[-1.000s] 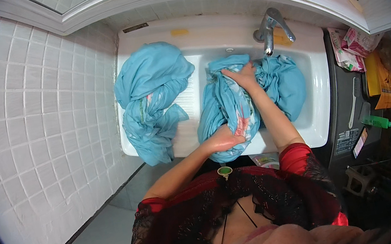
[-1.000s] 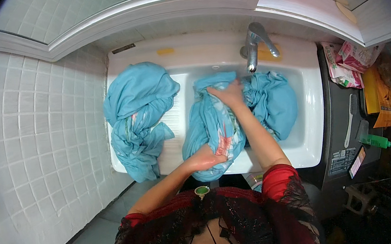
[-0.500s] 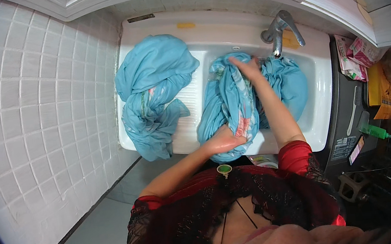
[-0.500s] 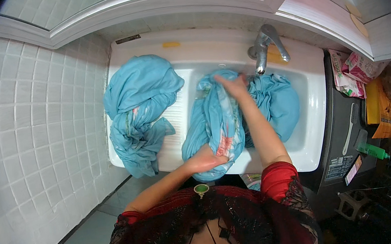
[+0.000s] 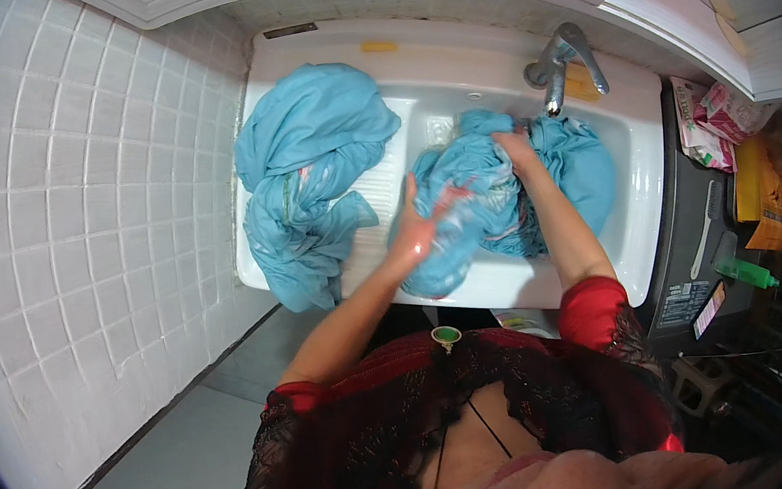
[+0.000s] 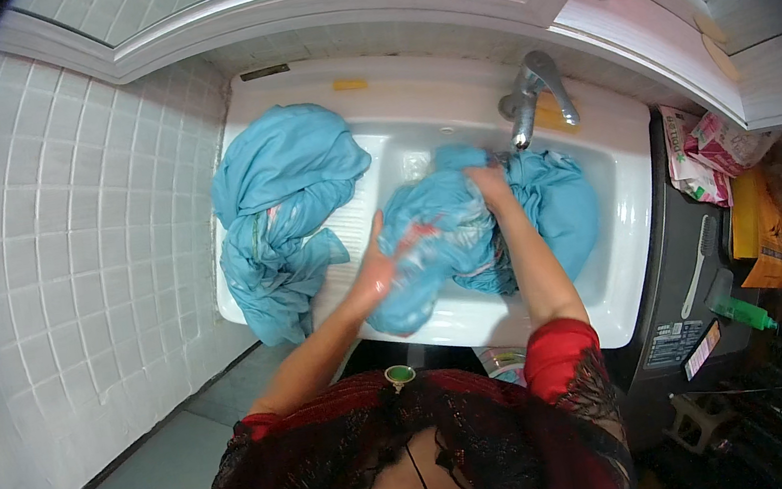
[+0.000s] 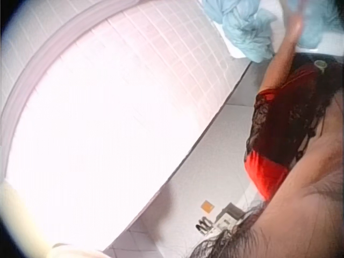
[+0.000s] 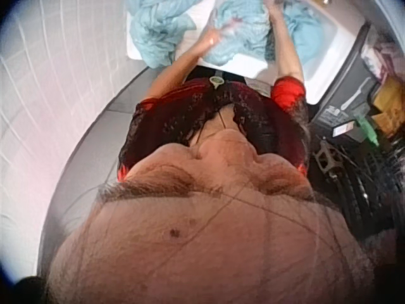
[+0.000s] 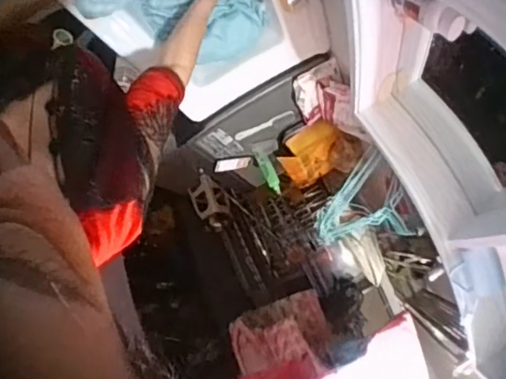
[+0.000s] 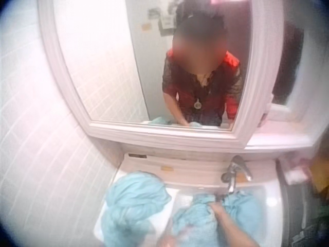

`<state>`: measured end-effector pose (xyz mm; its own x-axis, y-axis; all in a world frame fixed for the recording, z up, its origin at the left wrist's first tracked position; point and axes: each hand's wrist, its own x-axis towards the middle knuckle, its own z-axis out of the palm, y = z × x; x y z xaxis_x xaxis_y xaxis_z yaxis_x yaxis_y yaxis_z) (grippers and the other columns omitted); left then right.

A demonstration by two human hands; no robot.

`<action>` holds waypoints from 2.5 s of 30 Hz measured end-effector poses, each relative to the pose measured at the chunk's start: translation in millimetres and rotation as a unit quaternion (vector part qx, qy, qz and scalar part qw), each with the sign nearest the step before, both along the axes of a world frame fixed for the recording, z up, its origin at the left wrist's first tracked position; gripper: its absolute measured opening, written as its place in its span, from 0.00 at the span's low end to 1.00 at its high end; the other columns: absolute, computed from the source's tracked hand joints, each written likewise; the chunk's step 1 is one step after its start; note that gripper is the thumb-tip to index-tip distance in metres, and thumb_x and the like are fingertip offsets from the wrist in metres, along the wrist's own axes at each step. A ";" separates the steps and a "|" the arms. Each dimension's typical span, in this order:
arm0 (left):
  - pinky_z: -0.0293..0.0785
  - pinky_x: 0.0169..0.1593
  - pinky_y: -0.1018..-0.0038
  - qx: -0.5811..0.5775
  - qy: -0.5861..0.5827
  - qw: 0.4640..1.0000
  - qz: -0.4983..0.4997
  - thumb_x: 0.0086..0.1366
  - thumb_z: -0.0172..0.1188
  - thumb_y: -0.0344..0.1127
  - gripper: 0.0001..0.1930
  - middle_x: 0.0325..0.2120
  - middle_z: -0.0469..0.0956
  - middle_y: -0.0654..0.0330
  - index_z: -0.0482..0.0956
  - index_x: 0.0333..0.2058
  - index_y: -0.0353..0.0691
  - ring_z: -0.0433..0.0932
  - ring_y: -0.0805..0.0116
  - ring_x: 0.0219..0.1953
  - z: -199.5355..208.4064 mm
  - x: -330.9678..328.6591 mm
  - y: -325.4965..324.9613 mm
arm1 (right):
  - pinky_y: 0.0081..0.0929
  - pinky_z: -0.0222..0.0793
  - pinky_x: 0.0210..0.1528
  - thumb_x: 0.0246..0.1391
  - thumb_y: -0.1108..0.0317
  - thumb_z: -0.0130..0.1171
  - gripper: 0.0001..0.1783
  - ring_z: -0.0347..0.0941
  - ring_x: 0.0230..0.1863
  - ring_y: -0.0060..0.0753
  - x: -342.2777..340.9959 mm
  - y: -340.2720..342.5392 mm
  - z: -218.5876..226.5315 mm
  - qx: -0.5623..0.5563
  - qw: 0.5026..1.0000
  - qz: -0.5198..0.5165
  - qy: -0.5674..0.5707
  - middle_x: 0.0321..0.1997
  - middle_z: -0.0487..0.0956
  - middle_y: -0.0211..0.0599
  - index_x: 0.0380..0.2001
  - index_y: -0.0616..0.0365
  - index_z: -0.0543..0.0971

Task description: The person hand-washes a light blue garment in a white sink. They repeatedly submerge, agitate, and wring the fabric under running water, then lift and squeeze it to remove excess water.

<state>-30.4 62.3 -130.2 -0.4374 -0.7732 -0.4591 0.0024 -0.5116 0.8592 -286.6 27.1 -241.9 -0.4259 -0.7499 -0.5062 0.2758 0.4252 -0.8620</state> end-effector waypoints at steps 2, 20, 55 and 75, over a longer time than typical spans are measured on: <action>0.71 0.57 0.63 0.200 0.185 0.961 0.039 0.69 0.50 0.39 0.32 0.52 0.71 0.48 0.49 0.66 0.38 0.70 0.57 0.56 -21.0 -2.2 -28.4 | 0.31 0.71 0.51 0.40 0.70 0.62 0.35 0.74 0.48 0.37 -12.2 26.8 31.8 -0.011 0.993 -0.013 -0.115 0.50 0.75 0.39 0.56 0.64 0.68; 0.69 0.56 0.70 -0.164 -0.124 0.972 -0.116 0.56 0.65 0.37 0.34 0.51 0.75 0.54 0.65 0.60 0.34 0.73 0.69 0.51 -192.0 -30.9 -22.2 | 0.42 0.70 0.42 0.29 0.61 0.71 0.29 0.71 0.44 0.53 96.7 47.5 61.7 0.003 0.839 0.167 0.518 0.44 0.72 0.45 0.40 0.53 0.77; 0.70 0.54 0.68 -0.149 -0.087 0.985 -0.019 0.68 0.47 0.33 0.19 0.47 0.75 0.56 0.66 0.57 0.36 0.74 0.67 0.48 -217.6 -19.7 -0.6 | 0.43 0.56 0.45 0.10 0.59 0.73 0.37 0.63 0.49 0.48 86.9 82.2 38.7 -0.111 0.808 0.207 0.540 0.46 0.70 0.39 0.35 0.52 0.73; 0.69 0.54 0.68 -0.104 -0.130 0.986 -0.027 0.64 0.52 0.31 0.26 0.48 0.76 0.52 0.63 0.61 0.36 0.74 0.65 0.48 -112.6 -39.8 15.8 | 0.41 0.71 0.44 0.35 0.50 0.67 0.33 0.77 0.43 0.51 61.8 -75.1 -8.3 0.095 0.795 0.383 0.460 0.42 0.80 0.50 0.43 0.62 0.78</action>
